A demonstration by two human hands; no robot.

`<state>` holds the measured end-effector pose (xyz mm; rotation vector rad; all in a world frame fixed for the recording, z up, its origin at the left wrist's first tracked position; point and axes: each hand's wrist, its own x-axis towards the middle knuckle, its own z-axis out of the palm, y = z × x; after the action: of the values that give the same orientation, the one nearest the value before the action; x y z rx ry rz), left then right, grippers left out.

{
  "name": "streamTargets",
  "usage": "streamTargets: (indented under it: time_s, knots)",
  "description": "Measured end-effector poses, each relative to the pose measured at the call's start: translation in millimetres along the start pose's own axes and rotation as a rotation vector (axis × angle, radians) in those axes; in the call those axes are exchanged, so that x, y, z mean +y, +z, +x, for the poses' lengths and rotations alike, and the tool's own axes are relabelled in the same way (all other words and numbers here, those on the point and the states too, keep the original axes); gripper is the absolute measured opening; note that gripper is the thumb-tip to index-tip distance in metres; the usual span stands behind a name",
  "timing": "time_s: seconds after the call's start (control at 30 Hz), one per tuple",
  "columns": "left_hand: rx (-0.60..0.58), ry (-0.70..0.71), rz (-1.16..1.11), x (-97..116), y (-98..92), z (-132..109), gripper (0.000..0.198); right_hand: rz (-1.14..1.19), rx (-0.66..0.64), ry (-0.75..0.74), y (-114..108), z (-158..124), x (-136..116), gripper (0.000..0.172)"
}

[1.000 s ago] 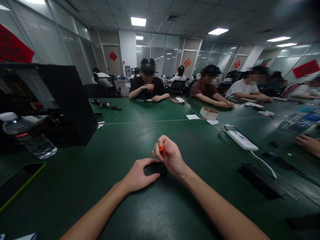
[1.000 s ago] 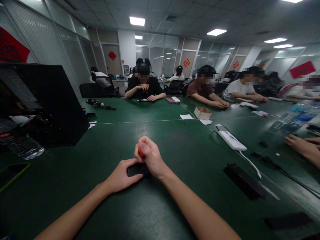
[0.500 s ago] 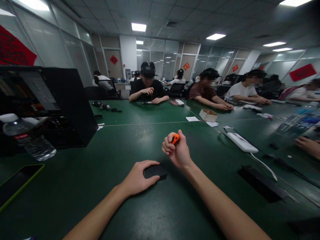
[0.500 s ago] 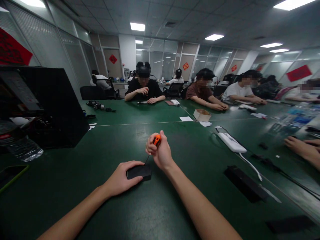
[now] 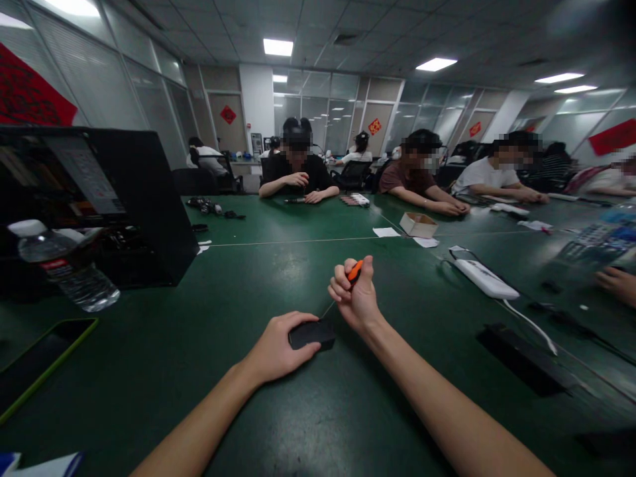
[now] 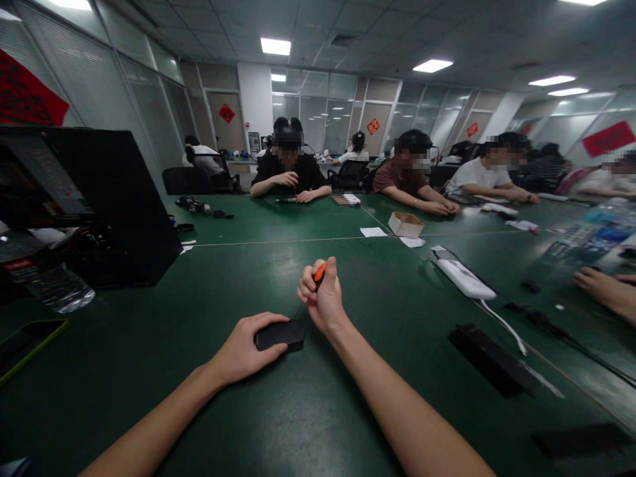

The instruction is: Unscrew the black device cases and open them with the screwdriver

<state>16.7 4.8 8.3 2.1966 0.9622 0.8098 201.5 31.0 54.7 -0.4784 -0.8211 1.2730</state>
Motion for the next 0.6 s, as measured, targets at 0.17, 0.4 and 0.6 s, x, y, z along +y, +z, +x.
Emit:
streamTargets:
  time_s: [0.17,0.4,0.6]
  knots:
    - [0.011,0.014,0.006,0,0.5,0,0.036,-0.024,-0.043,-0.014,8,-3,2,0.060]
    - [-0.006,0.049,-0.020,1,-1.6,0,0.035,-0.019,-0.205,0.066,13,-14,5,0.060]
    - [-0.004,0.043,-0.026,1,-2.2,1,0.033,-0.024,-0.249,0.017,17,-18,8,0.058]
